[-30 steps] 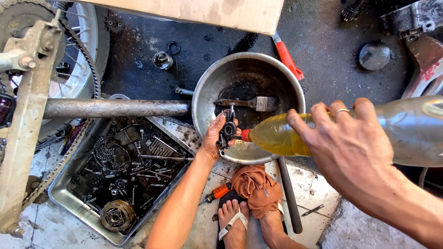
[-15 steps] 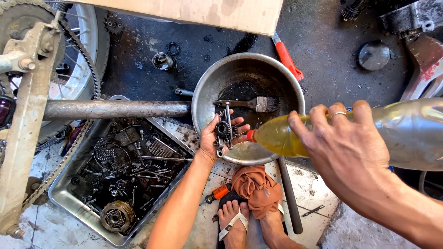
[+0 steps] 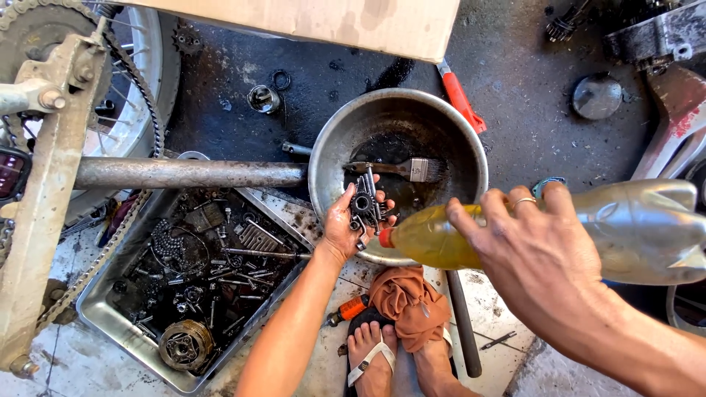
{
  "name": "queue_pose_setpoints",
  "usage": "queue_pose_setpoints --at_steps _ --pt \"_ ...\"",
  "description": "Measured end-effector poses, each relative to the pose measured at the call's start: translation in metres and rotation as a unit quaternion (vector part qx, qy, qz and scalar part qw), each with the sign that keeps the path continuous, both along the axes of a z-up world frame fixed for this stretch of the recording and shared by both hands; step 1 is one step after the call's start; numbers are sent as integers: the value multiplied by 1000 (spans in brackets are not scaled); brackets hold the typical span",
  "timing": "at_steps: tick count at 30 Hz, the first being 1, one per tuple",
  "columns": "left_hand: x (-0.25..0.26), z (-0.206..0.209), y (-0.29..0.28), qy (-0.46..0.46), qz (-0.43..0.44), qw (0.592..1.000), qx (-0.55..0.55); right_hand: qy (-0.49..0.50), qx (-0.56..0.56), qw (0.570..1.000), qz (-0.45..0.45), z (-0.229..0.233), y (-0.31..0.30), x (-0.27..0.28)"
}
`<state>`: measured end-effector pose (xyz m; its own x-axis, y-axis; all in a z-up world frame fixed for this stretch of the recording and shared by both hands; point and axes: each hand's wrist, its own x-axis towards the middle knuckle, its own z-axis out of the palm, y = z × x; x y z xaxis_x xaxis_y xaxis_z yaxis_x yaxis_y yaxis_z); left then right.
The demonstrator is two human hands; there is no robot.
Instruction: Cleaning motorcycle engine parts using solvent and a brush
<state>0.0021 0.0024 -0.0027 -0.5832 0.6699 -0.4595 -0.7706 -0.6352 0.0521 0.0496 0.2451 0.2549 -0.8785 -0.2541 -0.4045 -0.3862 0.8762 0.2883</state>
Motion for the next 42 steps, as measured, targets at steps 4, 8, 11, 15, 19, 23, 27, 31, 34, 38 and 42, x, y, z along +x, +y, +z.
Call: queue_pose_setpoints --at_steps 4,8,11,15,19,23,27,31,34,38,42 --pt "1 -3 2 4 10 999 -36 40 32 999 -16 2 -3 -8" --pt "1 -9 1 -23 3 997 -69 46 71 996 -15 2 -3 -8" --pt "2 -4 2 -10 6 997 -76 26 63 997 -19 4 -3 -7" --pt "2 -7 -1 -10 -41 997 -62 47 89 994 -34 6 -4 -14" --pt "3 2 0 -2 -55 998 -26 43 113 993 -7 9 -3 -14" --pt "1 7 1 11 -72 995 -75 16 95 995 -32 14 -5 -17" --pt "1 3 -1 8 -85 993 -86 70 142 987 -18 12 -3 -20" --pt "0 2 -1 10 -89 994 -64 1 119 993 -16 15 -2 -17" --pt "-1 4 1 12 -91 994 -64 -3 76 997 -26 13 -3 -14" --pt "-1 3 0 10 -89 994 -66 36 91 995 -20 9 -2 -13" --pt "-1 -2 1 4 -82 994 -78 -35 100 994 -5 3 1 -9"
